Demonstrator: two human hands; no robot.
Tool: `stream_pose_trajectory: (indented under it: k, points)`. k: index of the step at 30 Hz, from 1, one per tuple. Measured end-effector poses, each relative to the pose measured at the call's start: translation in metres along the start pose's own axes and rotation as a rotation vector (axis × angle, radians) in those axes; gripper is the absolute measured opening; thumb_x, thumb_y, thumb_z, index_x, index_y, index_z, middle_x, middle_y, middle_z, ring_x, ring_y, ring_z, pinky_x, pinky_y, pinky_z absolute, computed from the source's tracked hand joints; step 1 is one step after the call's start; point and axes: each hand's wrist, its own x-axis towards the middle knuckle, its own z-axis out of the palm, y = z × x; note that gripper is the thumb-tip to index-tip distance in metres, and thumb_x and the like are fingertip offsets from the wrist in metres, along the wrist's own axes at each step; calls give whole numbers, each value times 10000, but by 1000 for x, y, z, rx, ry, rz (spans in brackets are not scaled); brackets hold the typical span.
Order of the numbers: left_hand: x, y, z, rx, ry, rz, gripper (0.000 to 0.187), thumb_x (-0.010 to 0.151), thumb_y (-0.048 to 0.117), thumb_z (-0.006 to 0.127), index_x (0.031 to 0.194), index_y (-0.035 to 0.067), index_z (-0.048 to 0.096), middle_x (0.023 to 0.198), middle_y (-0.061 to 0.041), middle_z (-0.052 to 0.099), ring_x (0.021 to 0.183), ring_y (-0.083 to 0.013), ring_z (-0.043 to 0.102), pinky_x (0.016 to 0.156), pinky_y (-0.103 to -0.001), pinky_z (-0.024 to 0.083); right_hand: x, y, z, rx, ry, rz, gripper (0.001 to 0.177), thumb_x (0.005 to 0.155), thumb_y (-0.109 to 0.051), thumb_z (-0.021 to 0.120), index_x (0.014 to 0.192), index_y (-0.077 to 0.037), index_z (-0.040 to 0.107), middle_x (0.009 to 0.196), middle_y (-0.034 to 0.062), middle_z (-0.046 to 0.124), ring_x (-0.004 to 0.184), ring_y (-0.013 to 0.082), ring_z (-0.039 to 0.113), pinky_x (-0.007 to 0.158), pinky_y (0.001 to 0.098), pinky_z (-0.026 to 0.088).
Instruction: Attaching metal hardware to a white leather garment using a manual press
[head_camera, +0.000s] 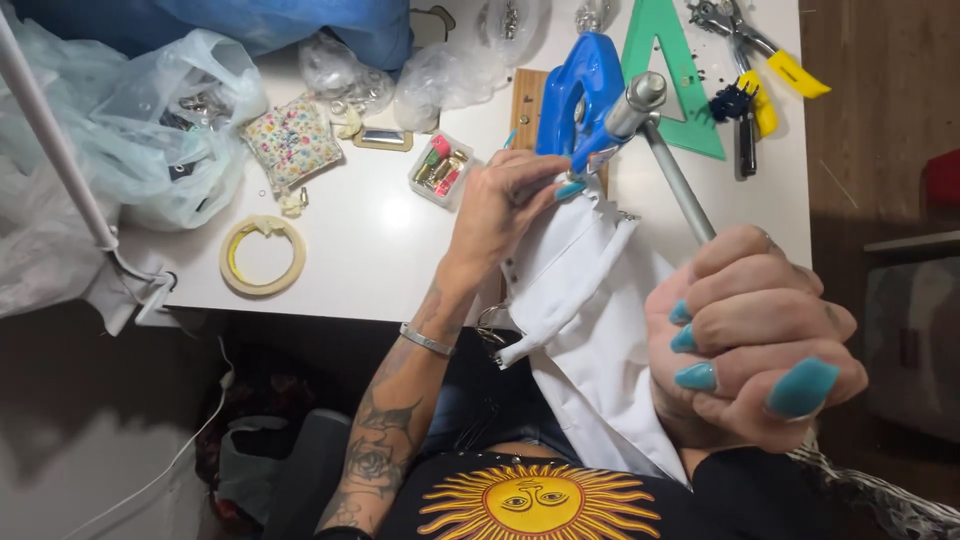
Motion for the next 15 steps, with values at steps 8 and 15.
stream_pose_trajectory:
  k: [8,15]
  points:
    - [-3,10,1,-73,5,-62,198,759,115,670,955,107,640,896,-38,655,859,-143,580,768,-236,471,27,-5,-6,-29,-297,114,428,862,-181,374,467,-129,219,393,10,275,341,142,263,430,317,270]
    - [-8,-24,10,-82,2,-81,202,772,217,677,970,184,662,930,-2,664,954,-252,582,952,-449,346,-75,154,-223,-703,-214,109,378,942,-113,500,1302,-124,385,1360,-97,311,1273,90,351,1105,307,272]
